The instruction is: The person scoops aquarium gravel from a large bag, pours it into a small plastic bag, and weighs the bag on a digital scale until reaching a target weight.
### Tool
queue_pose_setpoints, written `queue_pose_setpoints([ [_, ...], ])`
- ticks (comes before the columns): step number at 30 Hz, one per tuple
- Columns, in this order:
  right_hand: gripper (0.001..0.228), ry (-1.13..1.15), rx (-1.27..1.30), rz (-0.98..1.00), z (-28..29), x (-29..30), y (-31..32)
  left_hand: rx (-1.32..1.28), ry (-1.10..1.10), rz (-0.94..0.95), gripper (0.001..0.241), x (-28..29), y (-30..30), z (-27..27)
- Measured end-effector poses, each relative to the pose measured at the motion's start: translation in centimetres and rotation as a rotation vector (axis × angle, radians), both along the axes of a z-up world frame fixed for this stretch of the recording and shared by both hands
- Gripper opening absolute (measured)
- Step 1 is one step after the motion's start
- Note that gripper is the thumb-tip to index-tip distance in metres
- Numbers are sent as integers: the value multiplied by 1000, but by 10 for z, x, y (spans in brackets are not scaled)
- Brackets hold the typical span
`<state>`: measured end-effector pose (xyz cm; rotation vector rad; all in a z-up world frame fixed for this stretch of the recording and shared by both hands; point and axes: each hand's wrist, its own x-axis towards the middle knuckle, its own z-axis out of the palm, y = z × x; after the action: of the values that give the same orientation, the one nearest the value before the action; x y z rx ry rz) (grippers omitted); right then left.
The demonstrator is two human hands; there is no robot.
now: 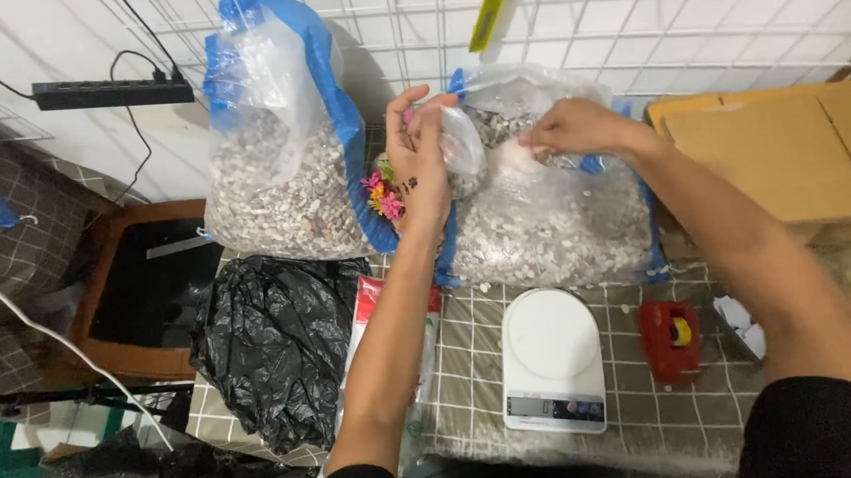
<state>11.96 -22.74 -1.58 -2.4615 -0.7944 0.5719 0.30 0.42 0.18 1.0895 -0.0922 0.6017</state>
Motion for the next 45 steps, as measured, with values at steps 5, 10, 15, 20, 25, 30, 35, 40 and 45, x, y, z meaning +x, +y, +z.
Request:
queue_pose_setpoints([
  [5,52,24,-177,-56,30,-31,3,1,26,-3,25,-4,-1,4],
  [10,44,20,-273,113,8,-38,2,-8,8,-36,24,-6,2,5],
  [15,42,-292,-180,-87,-44,-50,8,-43,-32,-17,26,-7,-3,4],
  [20,48,-312,-135,-238,-47,-74,0,-31,-70,-54,12,-3,-10,-1],
  [25,41,-437,-194,-313,-42,-77,-30,-27,-37,-115,15,-4,-16,-4],
  [30,27,-472,-285,-275,1,-105,-38,90,15,-90,16,-7,-22,-4],
  [35,20,-542,-401,-254,39,-97,-33,115,-8,-141,12,-13,-24,3],
  [40,20,-590,-425,-324,43,-87,-41,184,-18,-226,12,-25,-28,16],
  [45,17,-653,-380,-435,21,-85,-58,343,-6,-211,11,-20,-22,9],
])
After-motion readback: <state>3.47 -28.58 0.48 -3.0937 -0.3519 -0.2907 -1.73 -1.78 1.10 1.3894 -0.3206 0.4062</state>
